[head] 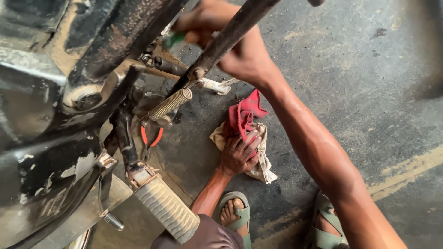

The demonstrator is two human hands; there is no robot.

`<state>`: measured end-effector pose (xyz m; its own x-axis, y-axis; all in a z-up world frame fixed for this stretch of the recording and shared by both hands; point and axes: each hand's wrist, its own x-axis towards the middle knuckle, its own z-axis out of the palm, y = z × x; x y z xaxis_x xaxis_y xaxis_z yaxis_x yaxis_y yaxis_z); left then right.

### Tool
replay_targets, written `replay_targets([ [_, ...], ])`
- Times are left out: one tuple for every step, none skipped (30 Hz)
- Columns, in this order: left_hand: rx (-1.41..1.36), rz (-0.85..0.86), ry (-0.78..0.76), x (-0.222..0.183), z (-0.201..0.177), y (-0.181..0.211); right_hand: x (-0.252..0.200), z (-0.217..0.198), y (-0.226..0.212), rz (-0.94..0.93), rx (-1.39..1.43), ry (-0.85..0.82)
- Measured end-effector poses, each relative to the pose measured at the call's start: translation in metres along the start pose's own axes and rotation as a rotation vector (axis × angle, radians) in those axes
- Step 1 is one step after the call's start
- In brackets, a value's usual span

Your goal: The person is cleaning and adjusting parts of a motorcycle engine and stand area using tools and a cloth.

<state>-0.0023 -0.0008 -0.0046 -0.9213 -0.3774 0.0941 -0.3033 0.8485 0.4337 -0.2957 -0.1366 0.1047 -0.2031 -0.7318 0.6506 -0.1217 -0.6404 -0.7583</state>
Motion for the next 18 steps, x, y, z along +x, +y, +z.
replay_targets([
  [0.001, -0.001, 0.006, 0.001, 0.0, 0.0, -0.005, 0.003, 0.002, 0.045, 0.082, 0.06],
  [0.006, -0.005, 0.004, 0.0, 0.0, 0.0, -0.006, 0.007, 0.0, 0.044, 0.089, 0.061],
  [0.011, -0.011, 0.002, -0.002, -0.001, -0.001, -0.006, 0.011, -0.001, 0.111, 0.165, 0.144],
  [0.01, -0.014, -0.001, -0.002, 0.0, -0.001, -0.008, 0.013, -0.002, 0.183, 0.235, 0.229],
  [0.009, -0.014, -0.004, -0.003, -0.001, -0.001, -0.005, 0.02, -0.002, 0.186, 0.235, 0.232],
  [0.001, -0.009, 0.001, -0.002, 0.001, -0.001, -0.002, 0.025, -0.002, 0.218, 0.24, 0.214],
  [-0.007, -0.004, 0.007, -0.001, 0.002, -0.001, 0.002, 0.031, -0.002, 0.25, 0.246, 0.195],
  [-0.007, -0.005, 0.007, -0.001, 0.002, -0.001, 0.002, 0.035, 0.0, 0.25, 0.247, 0.195],
  [-0.003, -0.003, 0.008, -0.002, 0.003, -0.002, 0.002, 0.039, 0.002, 0.259, 0.283, 0.204],
  [0.002, -0.001, 0.01, -0.003, 0.002, -0.002, 0.002, 0.044, 0.004, 0.268, 0.321, 0.213],
  [0.005, -0.003, 0.009, -0.003, 0.0, -0.003, 0.003, 0.043, 0.007, 0.267, 0.325, 0.213],
  [0.005, -0.002, 0.002, -0.002, -0.002, -0.003, 0.003, 0.04, 0.009, 0.242, 0.309, 0.185],
  [0.006, 0.0, -0.005, 0.0, -0.002, -0.003, 0.003, 0.038, 0.012, 0.217, 0.292, 0.157],
  [0.002, 0.0, -0.006, -0.001, -0.001, -0.002, 0.004, 0.035, 0.01, 0.22, 0.291, 0.158],
  [-0.001, -0.001, -0.011, -0.002, 0.0, -0.001, 0.005, 0.032, 0.009, 0.241, 0.276, 0.14],
  [0.0, 0.001, -0.015, -0.002, 0.0, -0.003, 0.008, 0.029, 0.008, 0.257, 0.261, 0.124],
  [0.001, 0.005, -0.016, -0.003, 0.0, -0.003, 0.008, 0.024, 0.006, 0.256, 0.26, 0.127],
  [0.009, 0.007, -0.008, -0.003, 0.001, -0.003, 0.009, 0.02, 0.004, 0.175, 0.213, 0.11],
])
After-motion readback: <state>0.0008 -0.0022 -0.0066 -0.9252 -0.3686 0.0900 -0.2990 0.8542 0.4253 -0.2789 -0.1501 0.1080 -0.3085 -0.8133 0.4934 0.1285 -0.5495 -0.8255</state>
